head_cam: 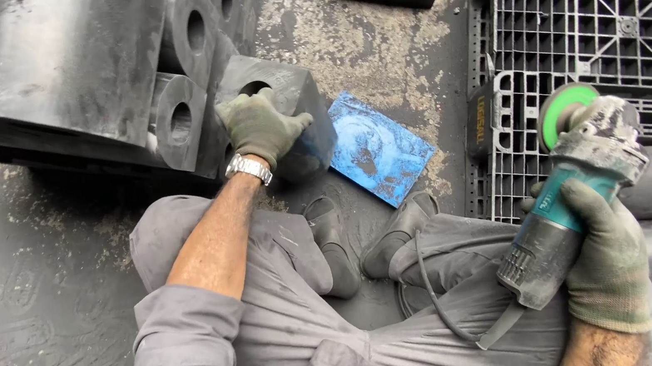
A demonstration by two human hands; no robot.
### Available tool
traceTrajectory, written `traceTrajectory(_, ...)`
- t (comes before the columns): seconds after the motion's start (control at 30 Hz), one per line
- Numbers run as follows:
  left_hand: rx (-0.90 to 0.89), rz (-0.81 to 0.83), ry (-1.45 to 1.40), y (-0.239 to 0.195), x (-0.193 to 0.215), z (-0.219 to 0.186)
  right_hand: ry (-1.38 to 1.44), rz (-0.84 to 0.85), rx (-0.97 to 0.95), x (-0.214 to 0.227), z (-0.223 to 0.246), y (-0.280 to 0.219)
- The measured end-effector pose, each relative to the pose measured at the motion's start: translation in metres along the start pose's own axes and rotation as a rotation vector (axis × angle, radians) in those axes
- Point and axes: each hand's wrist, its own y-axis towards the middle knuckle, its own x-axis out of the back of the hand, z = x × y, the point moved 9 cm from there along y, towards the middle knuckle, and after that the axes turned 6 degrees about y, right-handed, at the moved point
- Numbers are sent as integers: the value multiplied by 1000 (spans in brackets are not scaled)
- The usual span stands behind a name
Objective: Grinding and smoothing the edges of industrial rubber blocks using a handheld angle grinder.
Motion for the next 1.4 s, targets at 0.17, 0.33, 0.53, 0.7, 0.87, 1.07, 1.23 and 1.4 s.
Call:
traceTrajectory(0.17,-387,4,-134,-9,-27,-69,-28,31,-17,2,-5,7)
traceTrajectory(0.33,-869,85,-123,-52,-45,-159,-47,19,-35,10,-10,10)
traceTrajectory(0.53,-1206,-74,-124,-62,-73,-172,-64,-16,-58,24,-12,15)
traceTrajectory(0.7,-973,50,-199,-35,-43,-158,-180,-69,-111,30,-14,18)
traceTrajectory(0.87,-858,17,-85,-53,-55,-169,-215,-47,-130,28,-24,23)
traceTrajectory(1.07,-843,-16,-124,-52,-44,-167,-207,12,-118,22,-39,20)
traceTrajectory(1.23,-763,-324,-170,-103,-11,-176,1,101,-169,-5,-66,10)
traceTrajectory(1.4,-761,280,-875,-200,-33,-182,221,124,-285,-33,-98,20)
